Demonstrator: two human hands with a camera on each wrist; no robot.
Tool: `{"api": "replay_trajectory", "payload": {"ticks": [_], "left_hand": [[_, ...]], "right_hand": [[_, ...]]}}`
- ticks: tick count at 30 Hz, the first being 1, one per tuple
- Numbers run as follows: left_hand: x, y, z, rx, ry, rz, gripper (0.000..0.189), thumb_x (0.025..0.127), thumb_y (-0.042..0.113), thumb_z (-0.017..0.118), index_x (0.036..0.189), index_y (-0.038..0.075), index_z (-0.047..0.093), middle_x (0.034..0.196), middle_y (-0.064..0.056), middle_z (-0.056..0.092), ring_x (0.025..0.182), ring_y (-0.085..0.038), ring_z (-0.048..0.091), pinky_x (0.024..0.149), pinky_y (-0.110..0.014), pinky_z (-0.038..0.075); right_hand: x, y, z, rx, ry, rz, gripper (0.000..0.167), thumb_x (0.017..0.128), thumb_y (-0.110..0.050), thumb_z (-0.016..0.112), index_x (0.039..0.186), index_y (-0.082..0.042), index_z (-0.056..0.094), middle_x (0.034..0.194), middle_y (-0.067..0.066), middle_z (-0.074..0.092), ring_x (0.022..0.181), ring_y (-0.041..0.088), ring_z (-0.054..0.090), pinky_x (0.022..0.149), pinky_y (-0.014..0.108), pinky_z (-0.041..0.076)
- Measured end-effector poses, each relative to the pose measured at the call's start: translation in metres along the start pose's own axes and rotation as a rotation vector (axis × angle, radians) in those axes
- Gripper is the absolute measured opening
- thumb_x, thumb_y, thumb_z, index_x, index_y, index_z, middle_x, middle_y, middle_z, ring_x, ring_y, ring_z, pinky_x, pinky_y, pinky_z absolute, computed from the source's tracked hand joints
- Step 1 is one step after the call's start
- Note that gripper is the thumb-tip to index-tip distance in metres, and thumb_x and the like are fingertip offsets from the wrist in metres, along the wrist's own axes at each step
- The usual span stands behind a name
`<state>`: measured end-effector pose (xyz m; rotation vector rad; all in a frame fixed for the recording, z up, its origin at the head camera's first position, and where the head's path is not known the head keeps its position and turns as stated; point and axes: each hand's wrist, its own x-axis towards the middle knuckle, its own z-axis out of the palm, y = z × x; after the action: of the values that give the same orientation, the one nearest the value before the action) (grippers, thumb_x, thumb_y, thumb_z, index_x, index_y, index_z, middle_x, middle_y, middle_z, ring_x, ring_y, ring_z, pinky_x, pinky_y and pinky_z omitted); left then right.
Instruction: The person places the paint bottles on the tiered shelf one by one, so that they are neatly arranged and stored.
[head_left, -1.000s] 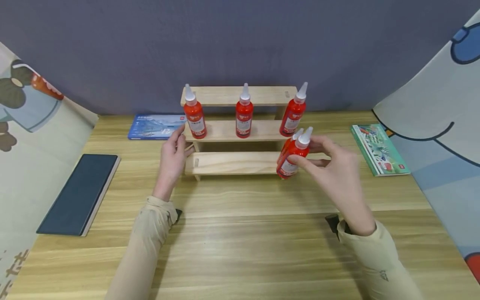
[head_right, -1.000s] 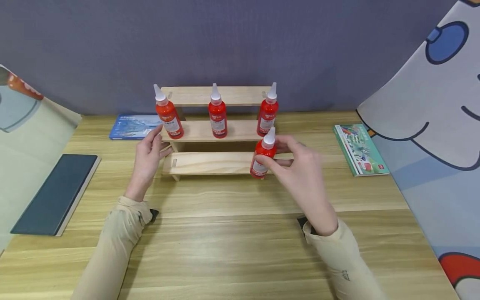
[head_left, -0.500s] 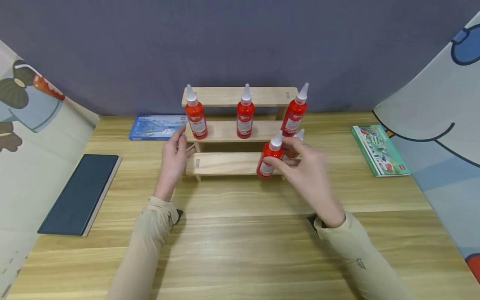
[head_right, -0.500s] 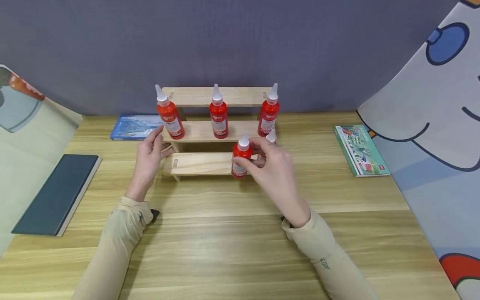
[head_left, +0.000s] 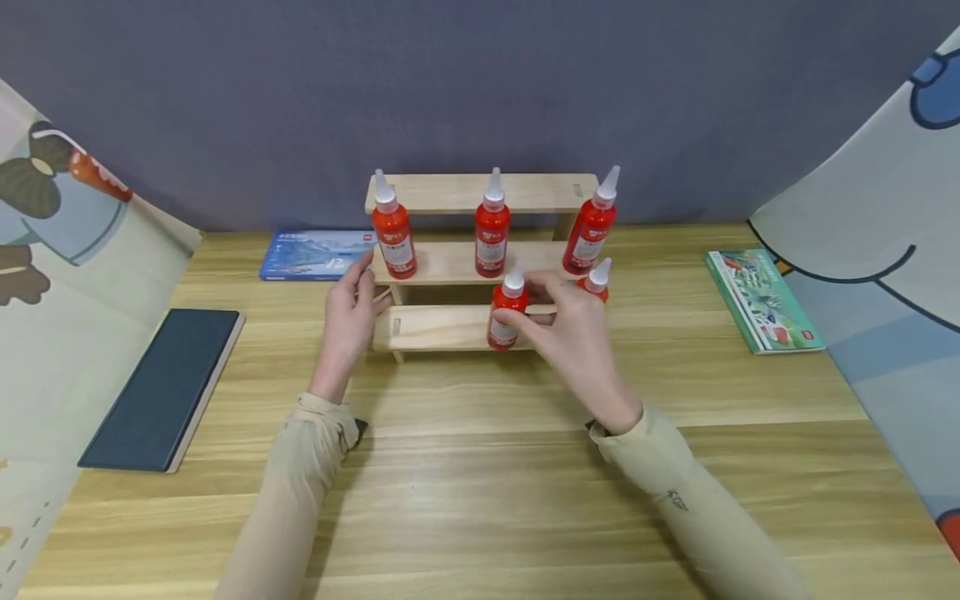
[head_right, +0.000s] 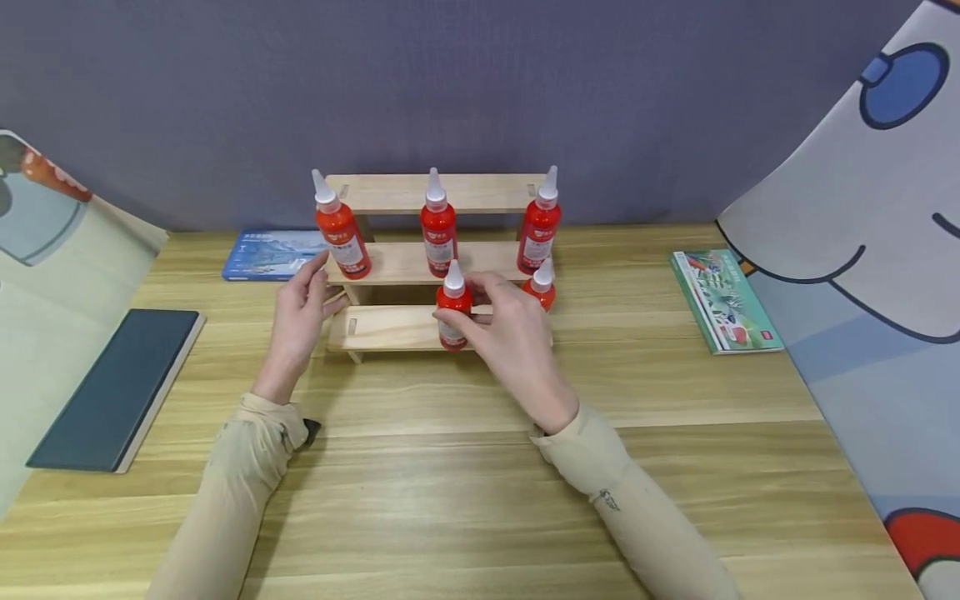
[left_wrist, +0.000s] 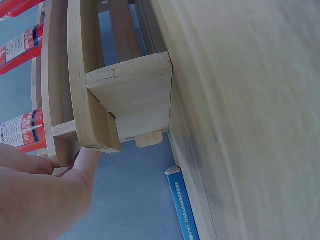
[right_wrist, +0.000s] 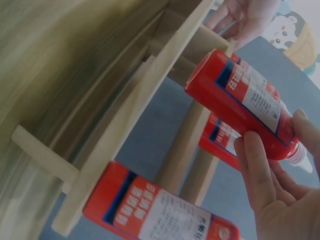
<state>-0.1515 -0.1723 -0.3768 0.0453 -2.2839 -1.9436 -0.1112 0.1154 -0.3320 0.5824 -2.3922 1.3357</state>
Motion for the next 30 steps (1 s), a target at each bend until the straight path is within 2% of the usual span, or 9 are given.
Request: {"api": "replay_trajectory", "payload": {"ticks": [11,17,24,28,30], "left_hand": [[0.001,0.000,0.003,-0.010,-0.010,-0.007,0.049,0.118,0.012,0.033,0.165,-0.003,0.035,0.164,-0.031,0.036,0.134,-0.046,0.058,0.108,-0.034,0.059],[0.001,0.000,0.005,-0.022,-0.010,-0.005,0.048,0.118,0.011,0.033,0.165,-0.003,0.035,0.165,-0.030,0.036,0.133,-0.045,0.058,0.108,-0.034,0.059],[0.002,0.000,0.005,-0.037,-0.009,-0.012,0.049,0.118,0.010,0.032,0.165,-0.003,0.034,0.165,-0.031,0.035,0.134,-0.045,0.057,0.109,-0.034,0.059],[0.002,0.001,0.003,0.007,-0.014,0.005,0.049,0.118,0.011,0.033,0.165,-0.003,0.034,0.166,-0.030,0.034,0.137,-0.043,0.057,0.109,-0.035,0.059],[0.003,0.001,0.002,0.070,-0.018,0.025,0.049,0.119,0.013,0.033,0.165,-0.002,0.034,0.166,-0.028,0.035,0.137,-0.042,0.058,0.109,-0.037,0.059]], "right_hand": [[0.006,0.005,0.016,-0.086,-0.023,0.011,0.049,0.085,-0.020,0.095,0.123,0.003,0.073,0.113,0.015,0.078,0.099,0.025,0.075,0.075,0.033,0.071],[0.008,0.008,0.019,-0.114,-0.012,-0.004,0.046,0.086,-0.022,0.094,0.119,0.003,0.073,0.109,0.015,0.078,0.095,0.025,0.075,0.074,0.033,0.071],[0.007,0.009,0.020,-0.142,-0.019,-0.005,0.050,0.085,-0.023,0.095,0.121,0.002,0.072,0.113,0.015,0.077,0.099,0.026,0.074,0.078,0.037,0.071],[0.006,0.009,0.021,-0.156,-0.016,-0.022,0.053,0.084,-0.023,0.096,0.124,0.002,0.071,0.115,0.015,0.077,0.099,0.027,0.074,0.081,0.039,0.070],[0.005,0.009,0.021,-0.160,-0.016,-0.024,0.056,0.084,-0.024,0.096,0.126,0.002,0.071,0.116,0.015,0.076,0.101,0.027,0.074,0.083,0.040,0.070]]}}
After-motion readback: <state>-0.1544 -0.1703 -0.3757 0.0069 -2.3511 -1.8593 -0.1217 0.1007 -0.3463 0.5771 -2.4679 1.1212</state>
